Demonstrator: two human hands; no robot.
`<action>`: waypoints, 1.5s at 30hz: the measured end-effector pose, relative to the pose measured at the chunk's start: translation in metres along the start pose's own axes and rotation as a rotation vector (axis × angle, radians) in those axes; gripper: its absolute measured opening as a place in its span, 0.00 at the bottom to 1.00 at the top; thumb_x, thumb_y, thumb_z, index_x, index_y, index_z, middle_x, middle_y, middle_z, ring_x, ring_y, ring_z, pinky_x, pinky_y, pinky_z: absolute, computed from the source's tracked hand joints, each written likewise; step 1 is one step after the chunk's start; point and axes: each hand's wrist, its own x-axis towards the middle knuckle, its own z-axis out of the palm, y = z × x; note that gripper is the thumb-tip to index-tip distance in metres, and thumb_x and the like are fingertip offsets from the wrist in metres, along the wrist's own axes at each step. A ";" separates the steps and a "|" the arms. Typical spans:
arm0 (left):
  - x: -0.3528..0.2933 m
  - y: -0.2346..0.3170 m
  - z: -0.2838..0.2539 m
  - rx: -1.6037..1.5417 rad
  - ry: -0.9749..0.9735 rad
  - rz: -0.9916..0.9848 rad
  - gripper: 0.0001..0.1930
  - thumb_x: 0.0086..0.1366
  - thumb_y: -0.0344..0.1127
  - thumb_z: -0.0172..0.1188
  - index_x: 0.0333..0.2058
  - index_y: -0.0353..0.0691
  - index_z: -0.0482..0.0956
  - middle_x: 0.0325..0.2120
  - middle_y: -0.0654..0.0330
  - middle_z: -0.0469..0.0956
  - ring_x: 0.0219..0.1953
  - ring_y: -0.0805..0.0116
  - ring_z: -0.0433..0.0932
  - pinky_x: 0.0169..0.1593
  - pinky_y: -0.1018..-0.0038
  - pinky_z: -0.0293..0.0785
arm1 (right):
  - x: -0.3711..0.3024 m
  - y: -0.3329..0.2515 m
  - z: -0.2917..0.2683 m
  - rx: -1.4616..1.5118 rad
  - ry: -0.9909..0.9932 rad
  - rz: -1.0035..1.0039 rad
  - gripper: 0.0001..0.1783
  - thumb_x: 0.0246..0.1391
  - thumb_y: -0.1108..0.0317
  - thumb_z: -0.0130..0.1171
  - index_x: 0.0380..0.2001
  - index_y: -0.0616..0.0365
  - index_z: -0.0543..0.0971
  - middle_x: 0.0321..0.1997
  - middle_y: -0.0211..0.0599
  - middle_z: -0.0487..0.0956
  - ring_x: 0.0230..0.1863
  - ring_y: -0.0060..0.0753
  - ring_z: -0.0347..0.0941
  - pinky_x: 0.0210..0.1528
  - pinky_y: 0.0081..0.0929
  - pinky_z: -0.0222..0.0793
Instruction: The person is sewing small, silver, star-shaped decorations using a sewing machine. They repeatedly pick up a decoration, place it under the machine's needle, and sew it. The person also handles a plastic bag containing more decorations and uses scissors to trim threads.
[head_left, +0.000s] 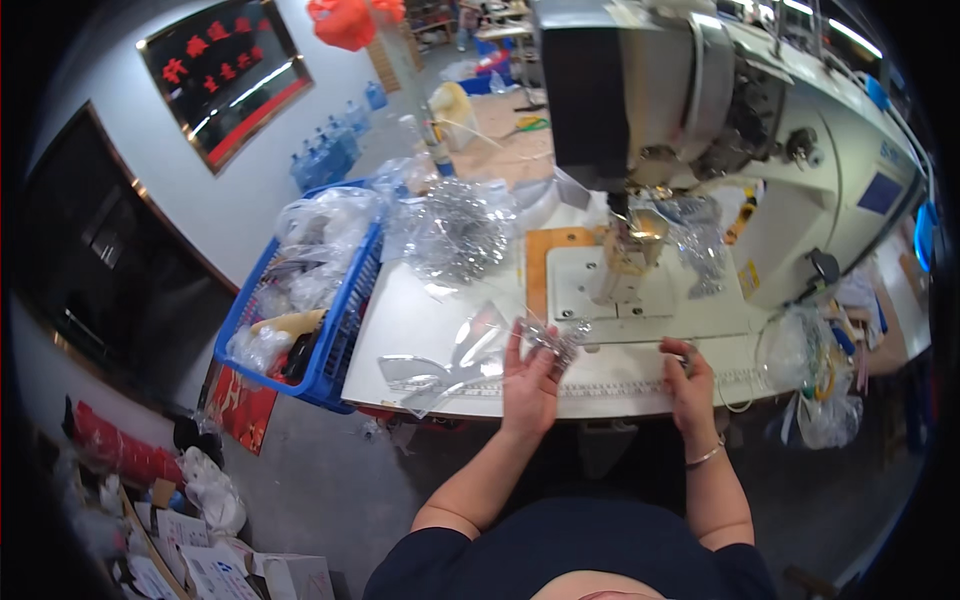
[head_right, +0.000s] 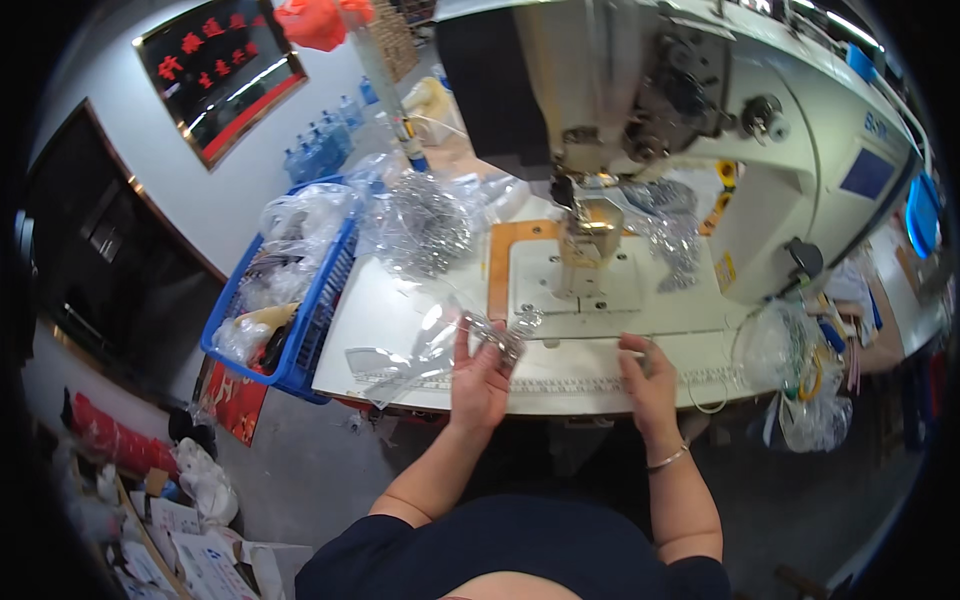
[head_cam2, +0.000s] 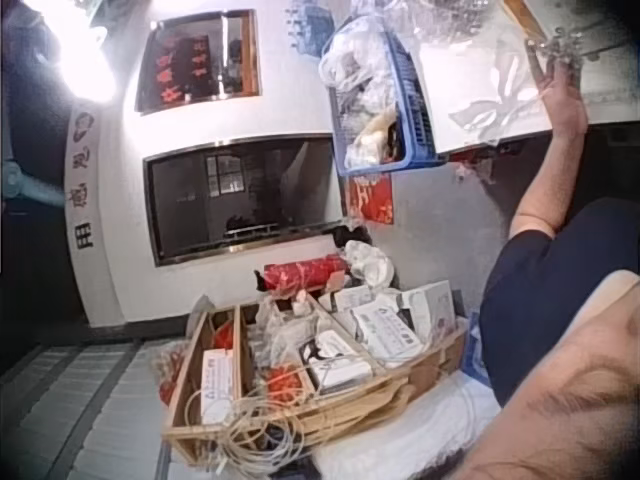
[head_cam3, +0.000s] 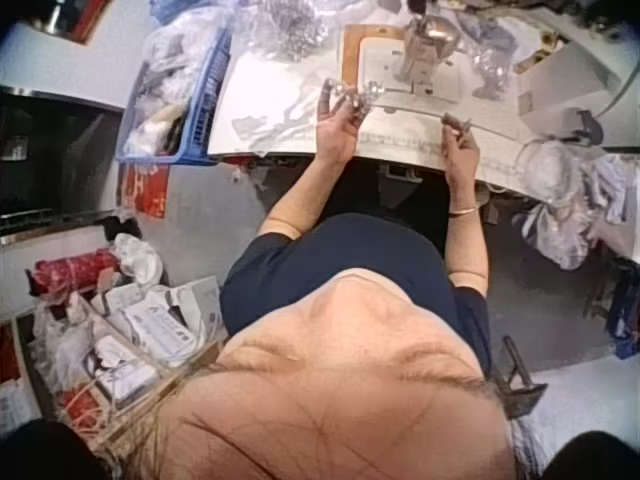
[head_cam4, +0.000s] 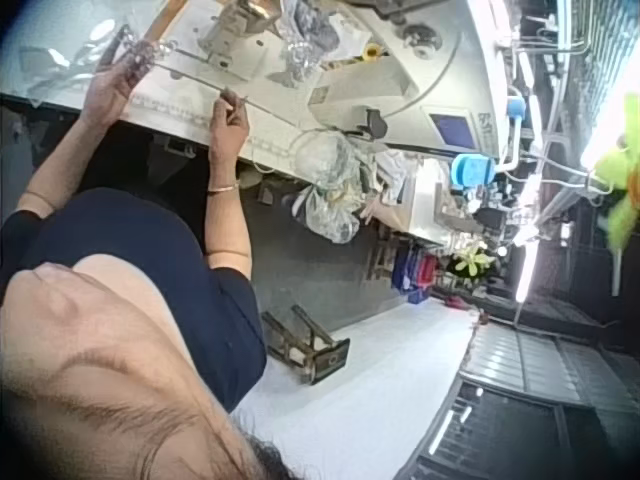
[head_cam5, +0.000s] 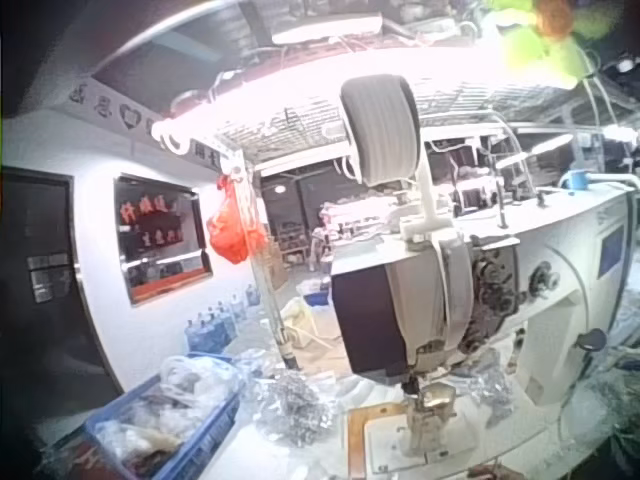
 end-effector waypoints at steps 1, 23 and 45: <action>0.018 0.013 -0.005 0.040 -0.046 0.043 0.29 0.64 0.24 0.47 0.61 0.54 0.51 0.50 0.54 0.68 0.51 0.64 0.70 0.55 0.62 0.68 | 0.004 0.003 -0.008 -0.162 0.059 -0.163 0.14 0.50 0.73 0.59 0.42 0.61 0.75 0.31 0.28 0.75 0.25 0.13 0.64 0.26 0.13 0.60; 0.271 0.195 0.019 0.863 -0.168 0.284 0.20 0.60 0.39 0.55 0.50 0.39 0.68 0.46 0.52 0.72 0.49 0.58 0.71 0.47 0.66 0.71 | 0.007 0.012 -0.024 -0.974 0.050 -0.604 0.12 0.35 0.79 0.57 0.29 0.58 0.77 0.26 0.37 0.74 0.30 0.41 0.72 0.33 0.32 0.68; 0.311 0.284 -0.057 0.669 0.248 0.587 0.15 0.59 0.22 0.52 0.46 0.30 0.70 0.43 0.55 0.72 0.40 0.63 0.77 0.44 0.72 0.75 | 0.009 0.017 -0.013 -1.064 0.065 -0.631 0.12 0.33 0.80 0.56 0.28 0.57 0.77 0.28 0.37 0.74 0.31 0.41 0.71 0.33 0.32 0.68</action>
